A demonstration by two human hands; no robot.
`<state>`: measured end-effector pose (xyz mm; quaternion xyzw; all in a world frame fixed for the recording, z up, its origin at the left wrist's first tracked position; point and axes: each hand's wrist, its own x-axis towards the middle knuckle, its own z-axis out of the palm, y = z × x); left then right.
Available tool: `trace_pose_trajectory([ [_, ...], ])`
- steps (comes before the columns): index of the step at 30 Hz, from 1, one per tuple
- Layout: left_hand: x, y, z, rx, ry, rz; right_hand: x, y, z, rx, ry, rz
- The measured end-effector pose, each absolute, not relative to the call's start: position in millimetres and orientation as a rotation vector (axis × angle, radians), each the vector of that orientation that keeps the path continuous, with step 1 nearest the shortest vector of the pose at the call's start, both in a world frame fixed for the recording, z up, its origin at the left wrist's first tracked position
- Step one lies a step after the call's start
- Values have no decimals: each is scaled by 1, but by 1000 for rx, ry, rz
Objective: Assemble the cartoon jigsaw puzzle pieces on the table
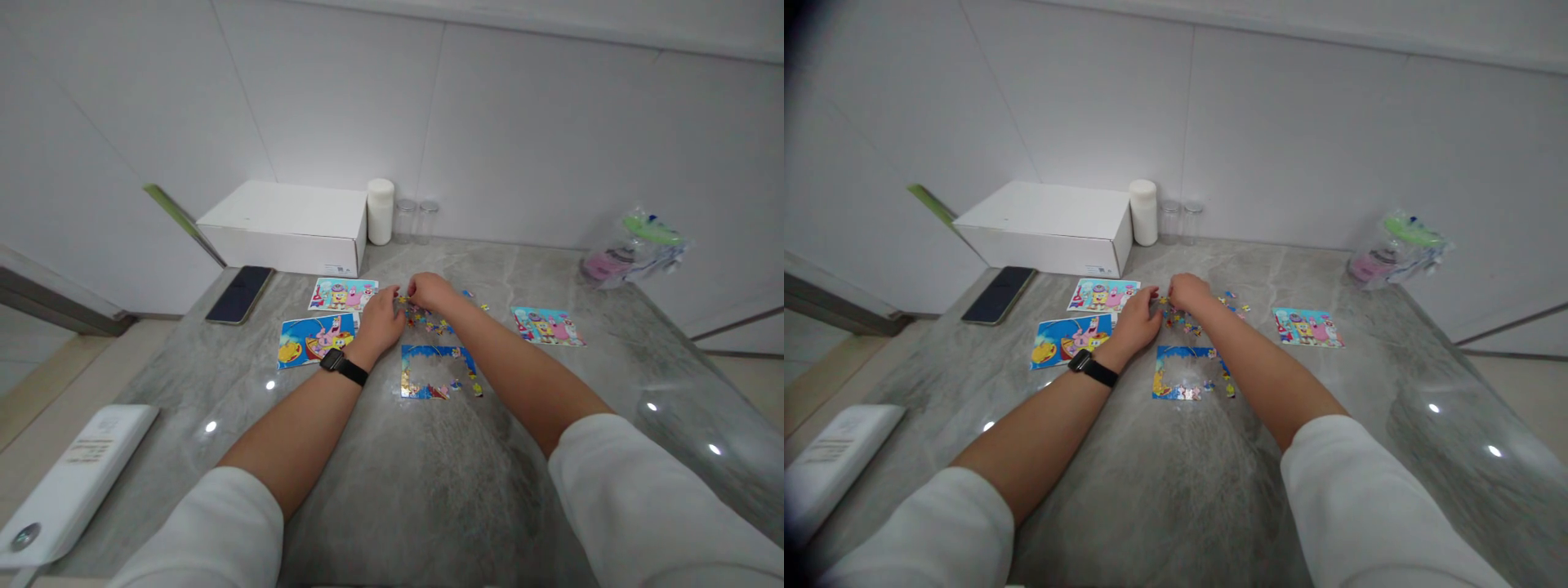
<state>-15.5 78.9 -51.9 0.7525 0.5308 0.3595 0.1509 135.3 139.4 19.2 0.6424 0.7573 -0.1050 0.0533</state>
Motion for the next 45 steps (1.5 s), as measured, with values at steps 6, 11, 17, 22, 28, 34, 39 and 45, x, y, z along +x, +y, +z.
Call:
trace_pose_trajectory([
  [6,-15,79,-50,2155,1531,1021,132,145,19,1931,2280,-269],
  [11,-15,80,-50,2153,1521,1028,125,147,20,1903,2292,-274],
  [17,-15,84,-52,2130,1478,1052,128,138,23,1913,2394,-273],
  [22,-17,84,-50,2114,1445,1125,160,121,33,1958,2611,-447],
  [28,-12,69,-29,2243,1296,1219,227,64,30,2109,2735,-1139],
  [34,11,25,20,2335,1031,1068,270,-12,16,2214,2636,-1812],
  [39,30,-23,39,2416,870,816,275,-52,11,2258,2444,-2145],
  [45,38,-64,30,2574,943,689,272,-72,8,2174,2411,-2246],
])
